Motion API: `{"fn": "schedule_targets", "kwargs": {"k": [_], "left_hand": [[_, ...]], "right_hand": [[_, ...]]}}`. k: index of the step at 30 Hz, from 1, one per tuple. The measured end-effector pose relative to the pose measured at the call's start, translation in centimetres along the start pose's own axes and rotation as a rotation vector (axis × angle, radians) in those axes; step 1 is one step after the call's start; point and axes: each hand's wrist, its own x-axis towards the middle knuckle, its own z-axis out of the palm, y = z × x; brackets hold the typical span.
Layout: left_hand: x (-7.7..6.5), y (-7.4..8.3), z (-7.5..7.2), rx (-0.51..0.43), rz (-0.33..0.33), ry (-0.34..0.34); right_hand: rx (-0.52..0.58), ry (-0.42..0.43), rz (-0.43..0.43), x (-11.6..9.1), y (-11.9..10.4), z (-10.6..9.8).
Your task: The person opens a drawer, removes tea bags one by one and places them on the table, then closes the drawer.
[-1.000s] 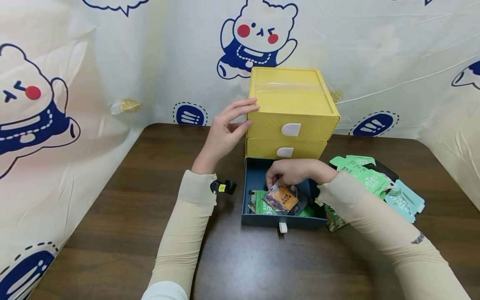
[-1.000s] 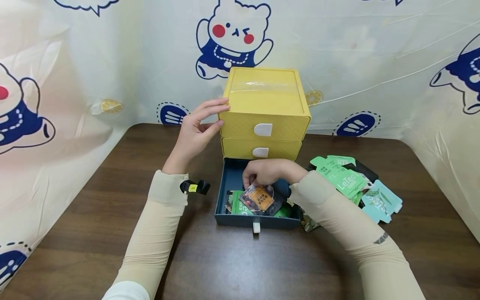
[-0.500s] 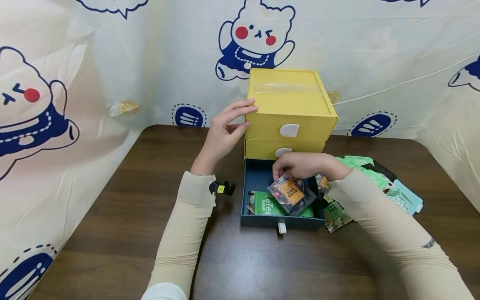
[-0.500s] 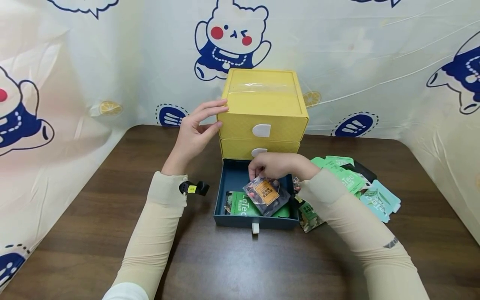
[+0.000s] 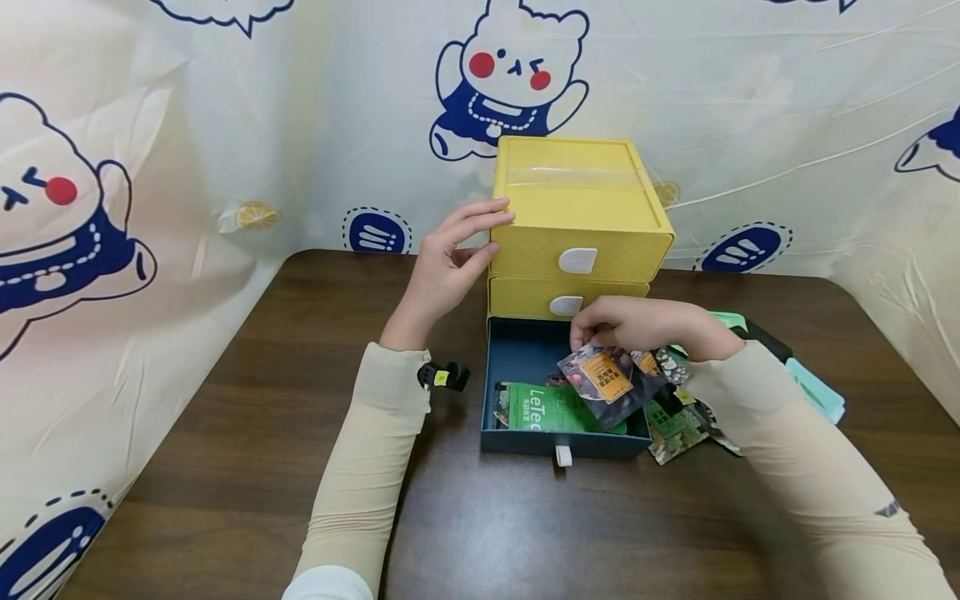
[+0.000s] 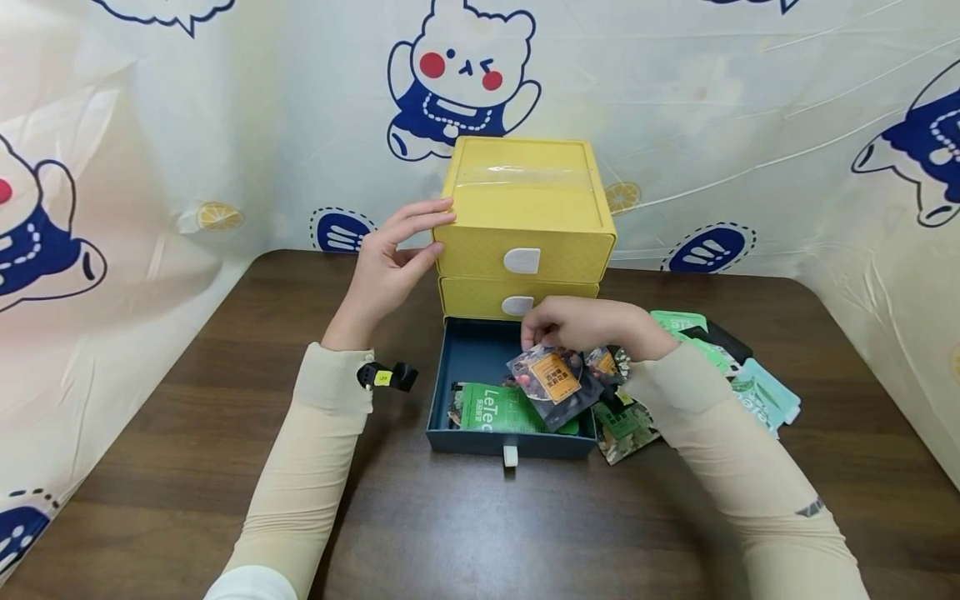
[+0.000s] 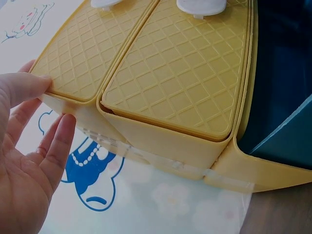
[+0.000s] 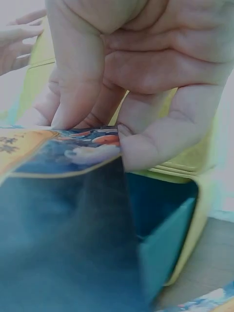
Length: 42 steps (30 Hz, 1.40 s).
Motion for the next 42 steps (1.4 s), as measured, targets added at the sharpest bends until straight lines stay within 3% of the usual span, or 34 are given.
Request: {"fn": "schedule_targets", "kwargs": {"k": [13, 23, 30, 42], "left_hand": [[0.0, 0.0, 0.0, -0.005, 0.026, 0.0], [0.1, 0.0, 0.1, -0.011, 0.01, -0.002], [0.1, 0.1, 0.1, -0.013, 0.007, 0.004], [0.1, 0.1, 0.0, -0.016, -0.001, 0.0]], "right_hand": [[0.104, 0.105, 0.102, -5.3, 3.2, -0.9], [0.178, 0.152, 0.22, -8.4, 6.8, -0.2], [0.137, 0.194, 0.269, -8.4, 8.2, 0.6], [0.011, 0.213, 0.222, -6.9, 8.1, 0.9]]}}
